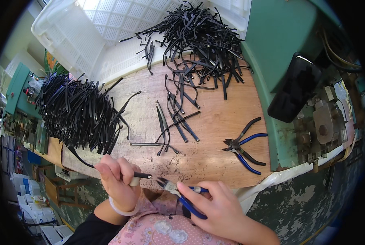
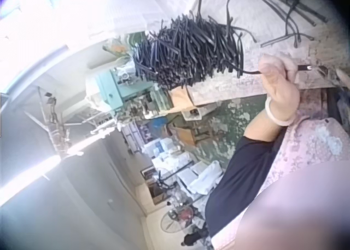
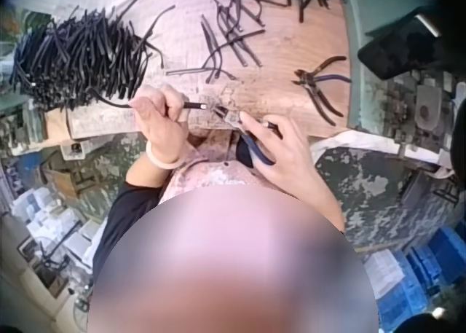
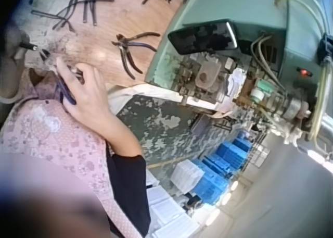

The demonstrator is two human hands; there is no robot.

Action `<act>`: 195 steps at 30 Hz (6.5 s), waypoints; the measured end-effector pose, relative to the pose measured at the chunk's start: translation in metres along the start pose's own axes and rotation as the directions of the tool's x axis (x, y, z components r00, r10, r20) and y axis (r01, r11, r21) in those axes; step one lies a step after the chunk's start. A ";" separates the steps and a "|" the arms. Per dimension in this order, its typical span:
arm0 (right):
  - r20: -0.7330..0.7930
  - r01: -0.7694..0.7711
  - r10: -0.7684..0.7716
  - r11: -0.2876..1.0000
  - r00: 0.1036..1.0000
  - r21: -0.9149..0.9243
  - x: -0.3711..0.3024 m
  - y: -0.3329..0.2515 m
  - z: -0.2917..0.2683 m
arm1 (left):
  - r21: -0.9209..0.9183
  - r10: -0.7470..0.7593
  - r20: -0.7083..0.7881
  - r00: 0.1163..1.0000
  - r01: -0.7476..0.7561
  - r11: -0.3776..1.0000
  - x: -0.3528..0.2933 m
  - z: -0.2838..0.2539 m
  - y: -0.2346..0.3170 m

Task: The person repeatedly picks up black cable pieces from a pile on a wooden workbench and trims their ends with blue-handled pliers. Trimmed pieces are placed back on the table, and the person occasionally gathers and repositions the pile to continue trimming.

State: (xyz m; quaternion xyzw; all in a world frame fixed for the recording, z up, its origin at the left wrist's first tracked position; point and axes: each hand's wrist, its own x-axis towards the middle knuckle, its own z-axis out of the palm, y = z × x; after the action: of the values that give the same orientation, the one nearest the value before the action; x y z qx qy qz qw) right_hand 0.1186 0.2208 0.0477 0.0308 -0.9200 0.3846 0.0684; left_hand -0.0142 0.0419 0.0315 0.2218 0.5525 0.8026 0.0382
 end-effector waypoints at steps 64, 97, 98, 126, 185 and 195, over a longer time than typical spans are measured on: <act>-0.033 0.025 -0.027 0.999 0.999 -0.047 0.002 0.019 0.015 | 0.029 -0.609 0.387 0.692 0.651 0.758 0.037 -0.013 -0.014; -0.002 0.036 -0.036 0.999 0.999 -0.019 0.001 0.009 0.005 | 0.165 0.013 0.405 0.914 -0.087 0.982 0.029 -0.014 -0.014; -0.005 0.036 -0.036 0.999 0.999 0.019 0.001 0.009 0.005 | 0.222 0.040 0.383 0.923 -0.134 0.966 0.038 -0.017 -0.019; -0.004 0.117 -0.120 0.973 0.993 -0.199 0.009 0.004 0.003 | 0.054 -0.649 0.372 0.663 0.683 0.728 0.046 -0.001 0.007; 0.011 0.114 -0.114 0.973 0.993 -0.200 0.003 0.004 0.003 | -0.156 -0.602 0.473 0.643 0.734 0.661 0.041 -0.006 -0.008; 0.039 0.127 -0.122 0.976 0.992 -0.175 0.000 0.005 -0.002 | -0.180 -0.463 0.408 0.787 0.566 0.804 0.030 0.000 -0.005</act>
State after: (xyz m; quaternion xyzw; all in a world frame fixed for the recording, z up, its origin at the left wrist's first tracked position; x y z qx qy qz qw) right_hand 0.1187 0.2258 0.0462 0.0876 -0.9477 0.2958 0.0820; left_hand -0.0422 0.0526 0.0366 0.1896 0.4515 0.7816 0.3864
